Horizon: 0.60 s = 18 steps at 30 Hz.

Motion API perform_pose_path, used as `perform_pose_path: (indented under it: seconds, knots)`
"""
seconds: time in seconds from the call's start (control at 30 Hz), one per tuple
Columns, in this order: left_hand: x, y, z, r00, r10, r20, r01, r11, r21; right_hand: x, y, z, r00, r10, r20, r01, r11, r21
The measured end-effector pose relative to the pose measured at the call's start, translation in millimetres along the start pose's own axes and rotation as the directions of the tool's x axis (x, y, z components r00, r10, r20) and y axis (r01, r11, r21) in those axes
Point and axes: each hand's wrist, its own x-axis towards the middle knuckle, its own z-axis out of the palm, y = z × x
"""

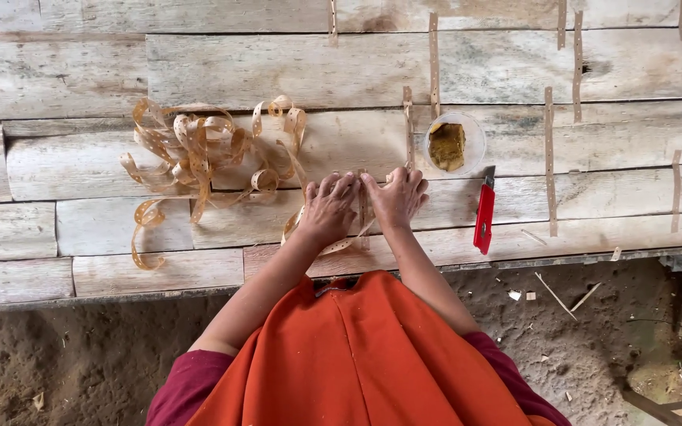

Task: The person is picking up thin wood shavings or strips and carefully inserting them into pre-cut slots on a wooden board or platform.

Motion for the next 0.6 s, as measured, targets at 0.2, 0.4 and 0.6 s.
perform_pose_path:
  seconds: [0.2, 0.4, 0.6]
  knots:
    - [5, 1, -8, 0.999, -0.021, 0.032, 0.021, 1.0, -0.011, 17, -7, 4, 1.0, -0.002, -0.004, 0.002, 0.999, -0.036]
    - [3, 7, -40, 0.999, -0.009, 0.046, 0.009, 1.0, -0.003, 6, 5, -4, 0.991, -0.129, 0.032, 0.13, 0.989, -0.065]
    - [1, 8, -25, 0.998, -0.022, 0.053, 0.023, 0.999, -0.023, -12, 26, -14, 0.962, -0.241, 0.127, 0.253, 0.964, -0.087]
